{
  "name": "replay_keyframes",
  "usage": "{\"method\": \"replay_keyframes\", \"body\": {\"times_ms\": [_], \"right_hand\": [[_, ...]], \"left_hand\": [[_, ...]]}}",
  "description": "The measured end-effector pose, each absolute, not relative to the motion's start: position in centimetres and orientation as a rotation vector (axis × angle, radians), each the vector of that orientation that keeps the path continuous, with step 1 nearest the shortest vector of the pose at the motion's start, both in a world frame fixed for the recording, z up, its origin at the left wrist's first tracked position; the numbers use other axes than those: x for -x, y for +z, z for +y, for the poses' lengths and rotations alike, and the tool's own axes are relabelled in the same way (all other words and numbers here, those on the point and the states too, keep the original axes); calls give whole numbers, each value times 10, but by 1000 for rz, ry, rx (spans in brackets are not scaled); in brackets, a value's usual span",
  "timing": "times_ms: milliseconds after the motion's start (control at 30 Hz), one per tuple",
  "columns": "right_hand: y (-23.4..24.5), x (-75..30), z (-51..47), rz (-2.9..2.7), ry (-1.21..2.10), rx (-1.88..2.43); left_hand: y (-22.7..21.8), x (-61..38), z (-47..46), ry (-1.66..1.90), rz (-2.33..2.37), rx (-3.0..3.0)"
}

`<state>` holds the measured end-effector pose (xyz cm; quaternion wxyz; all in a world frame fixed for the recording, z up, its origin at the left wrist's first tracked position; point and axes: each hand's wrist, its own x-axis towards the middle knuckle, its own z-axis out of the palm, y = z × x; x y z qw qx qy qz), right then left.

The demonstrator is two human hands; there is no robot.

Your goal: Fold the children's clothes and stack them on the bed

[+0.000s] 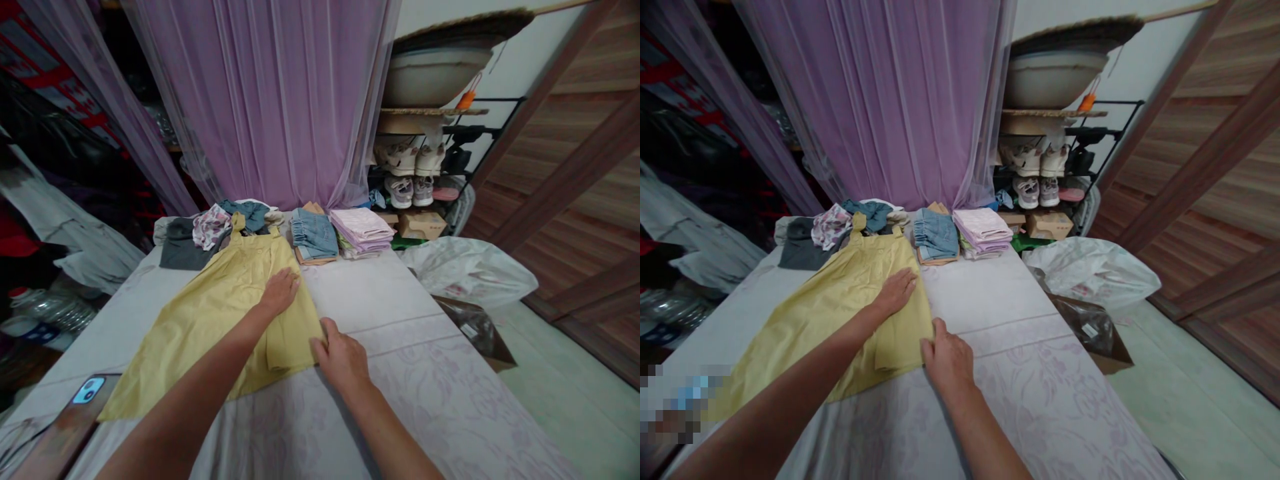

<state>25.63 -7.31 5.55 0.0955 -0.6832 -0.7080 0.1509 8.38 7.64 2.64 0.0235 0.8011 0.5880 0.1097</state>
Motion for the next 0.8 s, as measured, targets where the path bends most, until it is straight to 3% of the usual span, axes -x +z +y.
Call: {"method": "replay_keyframes", "body": {"times_ms": [333, 567, 800], "right_hand": [[51, -265, -74, -2230, 470, 1993], [36, -266, -83, -2134, 3, 1505], [45, -255, -74, -2603, 379, 949]], "left_hand": [[26, -98, 85, 155, 1990, -2369], [39, -99, 87, 83, 1980, -2388], [35, -98, 101, 31, 1971, -2374]]}}
